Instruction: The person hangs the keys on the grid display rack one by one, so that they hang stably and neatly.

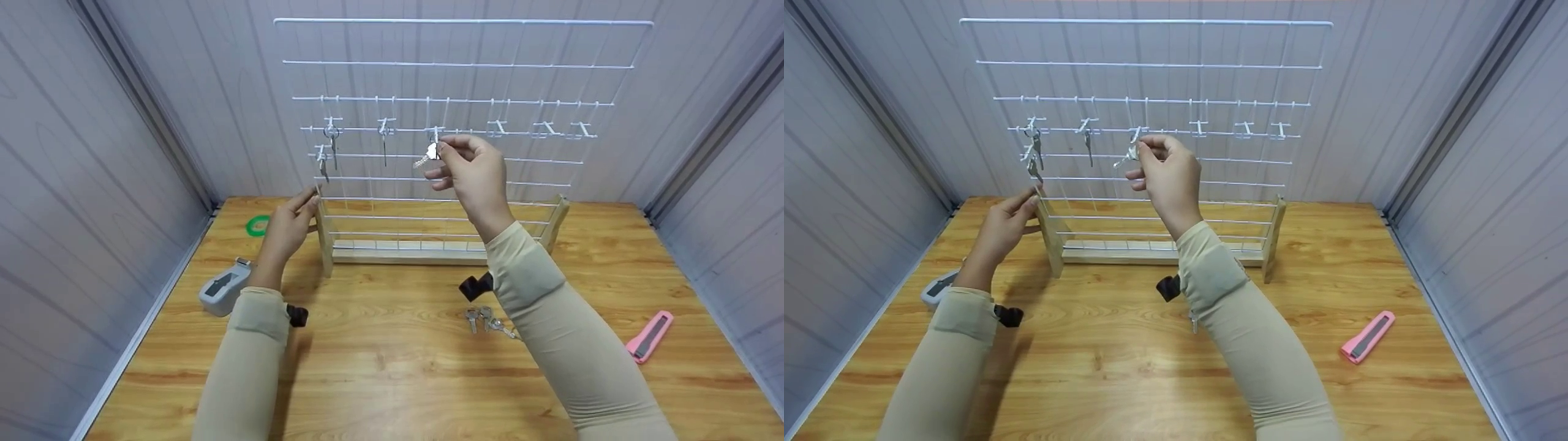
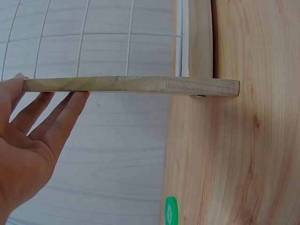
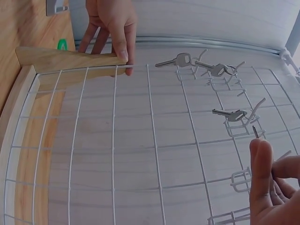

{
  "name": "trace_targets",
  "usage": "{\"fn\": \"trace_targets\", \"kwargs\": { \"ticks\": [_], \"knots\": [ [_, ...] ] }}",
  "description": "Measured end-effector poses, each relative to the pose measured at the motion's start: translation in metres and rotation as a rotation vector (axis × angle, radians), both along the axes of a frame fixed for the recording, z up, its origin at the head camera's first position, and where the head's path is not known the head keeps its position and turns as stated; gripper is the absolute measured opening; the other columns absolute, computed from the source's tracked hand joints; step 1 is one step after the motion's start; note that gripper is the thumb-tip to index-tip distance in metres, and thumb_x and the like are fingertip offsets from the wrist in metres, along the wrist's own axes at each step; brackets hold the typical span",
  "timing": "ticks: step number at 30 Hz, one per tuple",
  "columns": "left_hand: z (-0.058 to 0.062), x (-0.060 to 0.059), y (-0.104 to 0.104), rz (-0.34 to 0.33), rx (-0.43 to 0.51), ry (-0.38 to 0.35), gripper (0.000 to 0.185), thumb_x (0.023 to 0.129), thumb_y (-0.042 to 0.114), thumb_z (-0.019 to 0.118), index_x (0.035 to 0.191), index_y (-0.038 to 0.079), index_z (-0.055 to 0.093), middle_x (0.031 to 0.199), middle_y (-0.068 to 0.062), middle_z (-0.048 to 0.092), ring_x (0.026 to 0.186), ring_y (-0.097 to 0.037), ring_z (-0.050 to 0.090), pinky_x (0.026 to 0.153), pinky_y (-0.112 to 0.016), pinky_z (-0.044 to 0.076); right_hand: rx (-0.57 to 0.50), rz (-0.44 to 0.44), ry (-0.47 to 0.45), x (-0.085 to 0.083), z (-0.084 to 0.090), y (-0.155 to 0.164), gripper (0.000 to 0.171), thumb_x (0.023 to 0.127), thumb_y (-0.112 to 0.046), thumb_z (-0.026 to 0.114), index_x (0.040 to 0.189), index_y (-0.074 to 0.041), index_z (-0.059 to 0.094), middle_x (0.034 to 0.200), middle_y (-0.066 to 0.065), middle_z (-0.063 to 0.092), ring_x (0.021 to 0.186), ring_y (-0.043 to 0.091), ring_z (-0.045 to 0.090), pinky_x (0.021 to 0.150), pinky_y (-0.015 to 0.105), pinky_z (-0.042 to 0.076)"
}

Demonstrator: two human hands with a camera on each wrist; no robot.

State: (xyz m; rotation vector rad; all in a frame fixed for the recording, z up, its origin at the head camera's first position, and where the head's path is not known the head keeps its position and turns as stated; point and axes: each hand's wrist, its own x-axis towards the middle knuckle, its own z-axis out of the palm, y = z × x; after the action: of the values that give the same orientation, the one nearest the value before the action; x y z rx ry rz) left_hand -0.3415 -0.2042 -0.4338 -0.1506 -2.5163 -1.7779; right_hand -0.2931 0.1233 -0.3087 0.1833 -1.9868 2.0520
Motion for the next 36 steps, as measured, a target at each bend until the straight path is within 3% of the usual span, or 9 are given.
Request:
{"fn": "trace_targets", "kwargs": {
  "ticks": [15, 22, 29, 36],
  "knots": [
    [0.000, -0.001, 0.000, 0.005, -0.009, 0.016, 0.052, 0.112, 0.040, 0.056, 0.160, 0.020, 0.053, 0.163, -0.016, 0.052, 0.144, -0.039, 0.059, 0.108, -0.050, 0.063, 0.112, -0.008, -0.025, 0.001, -0.003, 0.006, 0.030, 0.106, -0.013, 0.069, 0.133, -0.002, 0.069, 0.128, 0.016, 0.074, 0.062, 0.013, 0.076, 0.053, 0.025, 0.066],
    [0.000, 0.000, 0.000, 0.004, -0.005, 0.006, 0.052, 0.112, 0.040, 0.055, 0.160, 0.022, 0.052, 0.164, -0.016, 0.051, 0.146, -0.039, 0.058, 0.109, -0.051, 0.063, 0.296, -0.038, 0.057, 0.021, 0.000, 0.015, 0.037, 0.106, -0.022, 0.070, 0.140, -0.008, 0.066, 0.133, 0.006, 0.072, 0.069, 0.014, 0.077, 0.055, 0.028, 0.067],
    [-0.002, -0.003, 0.000, 0.004, -0.011, 0.002, 0.051, 0.112, 0.039, 0.055, 0.160, 0.022, 0.052, 0.164, -0.016, 0.051, 0.145, -0.039, 0.059, 0.109, -0.051, 0.063, 0.338, -0.056, 0.095, 0.047, 0.006, 0.033, 0.033, 0.107, -0.026, 0.068, 0.136, -0.009, 0.067, 0.133, 0.007, 0.070, 0.072, 0.015, 0.077, 0.054, 0.027, 0.066],
    [-0.003, -0.003, -0.001, 0.000, -0.014, 0.006, 0.054, 0.112, 0.041, 0.055, 0.162, 0.022, 0.049, 0.167, -0.016, 0.047, 0.146, -0.039, 0.057, 0.109, -0.051, 0.063, 0.445, -0.084, 0.141, 0.072, -0.001, 0.054, 0.031, 0.108, -0.032, 0.067, 0.129, -0.010, 0.070, 0.121, 0.003, 0.073, 0.071, 0.013, 0.076, 0.052, 0.027, 0.065]
  ]
}}
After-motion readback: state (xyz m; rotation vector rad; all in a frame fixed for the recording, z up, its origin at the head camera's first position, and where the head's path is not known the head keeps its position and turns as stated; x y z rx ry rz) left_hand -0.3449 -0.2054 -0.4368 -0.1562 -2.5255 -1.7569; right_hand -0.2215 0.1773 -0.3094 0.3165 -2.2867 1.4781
